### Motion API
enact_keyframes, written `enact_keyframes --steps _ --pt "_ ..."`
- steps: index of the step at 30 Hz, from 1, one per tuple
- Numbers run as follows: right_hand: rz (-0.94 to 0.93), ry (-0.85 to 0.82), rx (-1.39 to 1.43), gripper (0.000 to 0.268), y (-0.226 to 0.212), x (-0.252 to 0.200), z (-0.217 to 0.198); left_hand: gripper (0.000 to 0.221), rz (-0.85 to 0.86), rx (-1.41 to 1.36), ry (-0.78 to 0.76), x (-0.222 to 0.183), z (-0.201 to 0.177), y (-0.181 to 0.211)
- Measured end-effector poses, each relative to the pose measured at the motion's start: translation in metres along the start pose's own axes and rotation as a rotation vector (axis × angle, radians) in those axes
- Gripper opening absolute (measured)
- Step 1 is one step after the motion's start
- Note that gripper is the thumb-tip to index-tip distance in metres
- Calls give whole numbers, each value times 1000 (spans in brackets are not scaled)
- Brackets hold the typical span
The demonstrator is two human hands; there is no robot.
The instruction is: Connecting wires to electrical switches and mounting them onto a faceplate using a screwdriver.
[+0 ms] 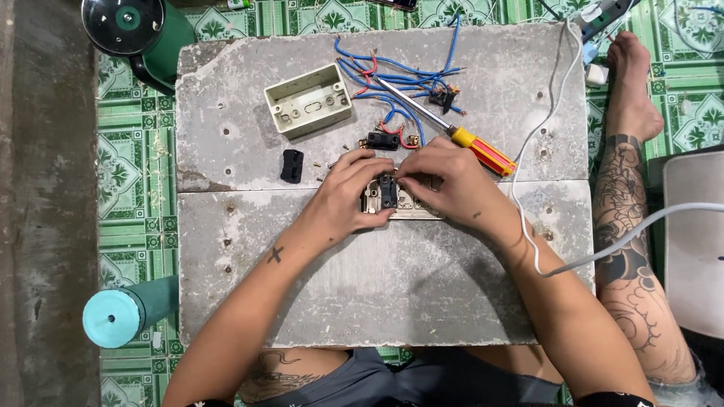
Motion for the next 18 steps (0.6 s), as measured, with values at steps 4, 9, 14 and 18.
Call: enact_keyframes --steps 4,9,14,18 --pt "15 11 -46 13 6 2 1 56 22 -12 17 3 -4 2" --pt "17 47 -80 11 12 -3 1 50 16 -31 -2 3 -8 7" --pt "42 30 -44 9 7 -1 -3 49 11 -44 1 2 -11 8" --pt "65 11 -19 12 3 0 -6 50 0 -52 -32 2 -9 7"
Point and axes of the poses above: each hand's wrist, its own x-axis towards the middle knuckle, its own z-axis out of the palm, y = z × x, the point moved 10 cm from there along x, towards the middle knuckle, and after that the axes turned 15 degrees about y, right-handed, at the moved point
